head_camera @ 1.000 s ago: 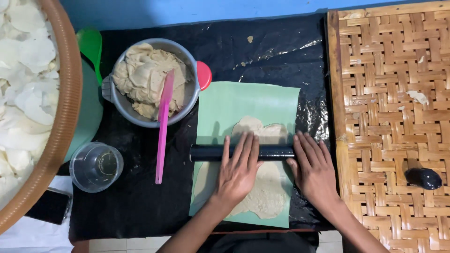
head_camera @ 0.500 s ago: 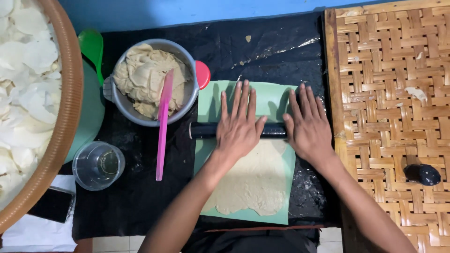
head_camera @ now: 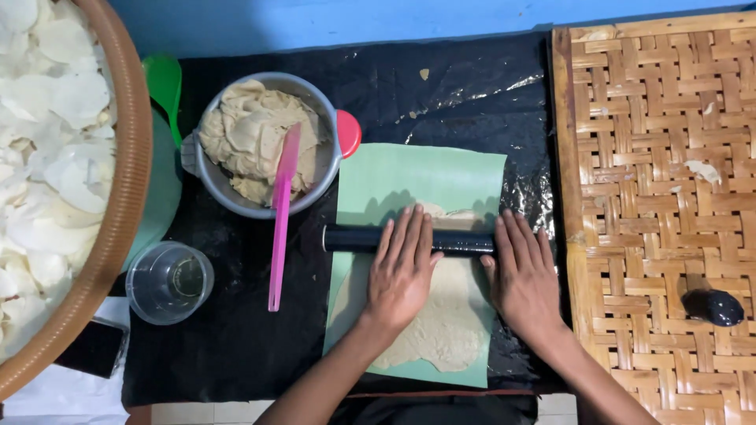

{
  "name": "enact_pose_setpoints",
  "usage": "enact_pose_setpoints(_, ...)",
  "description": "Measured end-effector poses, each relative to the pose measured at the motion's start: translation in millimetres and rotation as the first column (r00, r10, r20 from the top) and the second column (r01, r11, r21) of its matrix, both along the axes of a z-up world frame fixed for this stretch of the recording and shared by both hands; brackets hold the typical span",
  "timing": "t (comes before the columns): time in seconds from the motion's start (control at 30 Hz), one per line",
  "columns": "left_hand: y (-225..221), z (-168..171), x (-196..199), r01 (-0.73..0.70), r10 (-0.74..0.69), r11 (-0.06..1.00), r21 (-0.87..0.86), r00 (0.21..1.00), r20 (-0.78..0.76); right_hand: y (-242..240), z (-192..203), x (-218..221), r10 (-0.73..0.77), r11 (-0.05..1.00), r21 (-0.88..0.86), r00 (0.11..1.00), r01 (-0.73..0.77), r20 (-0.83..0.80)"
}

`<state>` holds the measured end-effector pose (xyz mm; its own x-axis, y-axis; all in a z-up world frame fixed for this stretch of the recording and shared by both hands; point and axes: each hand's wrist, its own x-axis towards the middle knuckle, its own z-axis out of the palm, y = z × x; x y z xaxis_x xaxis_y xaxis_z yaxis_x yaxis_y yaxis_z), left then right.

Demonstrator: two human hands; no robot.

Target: The recorder is using a spatula to spread a beige paste onto a green surface and then using a rolling pin to flatten it.

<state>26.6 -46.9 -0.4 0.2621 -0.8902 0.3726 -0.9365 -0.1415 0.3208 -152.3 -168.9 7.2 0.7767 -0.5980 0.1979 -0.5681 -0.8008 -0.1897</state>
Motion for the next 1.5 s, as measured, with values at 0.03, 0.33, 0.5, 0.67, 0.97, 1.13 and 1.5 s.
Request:
enact_pose_setpoints(0.03,-8,2,4,-0.002,0.002,1.000,-0.001,1.000,0.000,-7,4,6,0.002,1.000,-0.001,1.000,-0.002,0.000)
enact_pose_setpoints(0.33,-66,2,37,-0.040,0.041,0.994,0.106,0.999,-0.008,-65,5,44,0.046,0.999,0.000,0.999,-0.046,-0.017)
enact_pose_setpoints(0.5,-97,4,59,-0.029,0.035,0.995,0.100,0.998,-0.056,-102,-3,65,0.049,0.995,0.094,0.998,-0.045,-0.034)
enact_pose_setpoints(0.67,-120,-1,74,-0.056,0.060,0.996,0.073,0.997,-0.051,-125,-9,80,0.005,0.991,0.134,0.999,-0.010,0.037)
enact_pose_setpoints(0.97,-96,18,69,-0.041,0.026,0.989,-0.144,0.994,-0.107,-146,-21,95,-0.076,0.997,0.018,0.961,0.074,0.267)
enact_pose_setpoints(1.13,-61,22,72,0.079,-0.080,0.997,-0.014,0.983,-0.164,-148,-8,110,-0.177,0.984,0.072,0.918,0.162,0.354)
enact_pose_setpoints(1.5,-44,32,68,0.088,-0.086,0.996,0.010,0.990,-0.108,-107,42,76,0.003,0.999,0.032,0.969,-0.011,0.246)
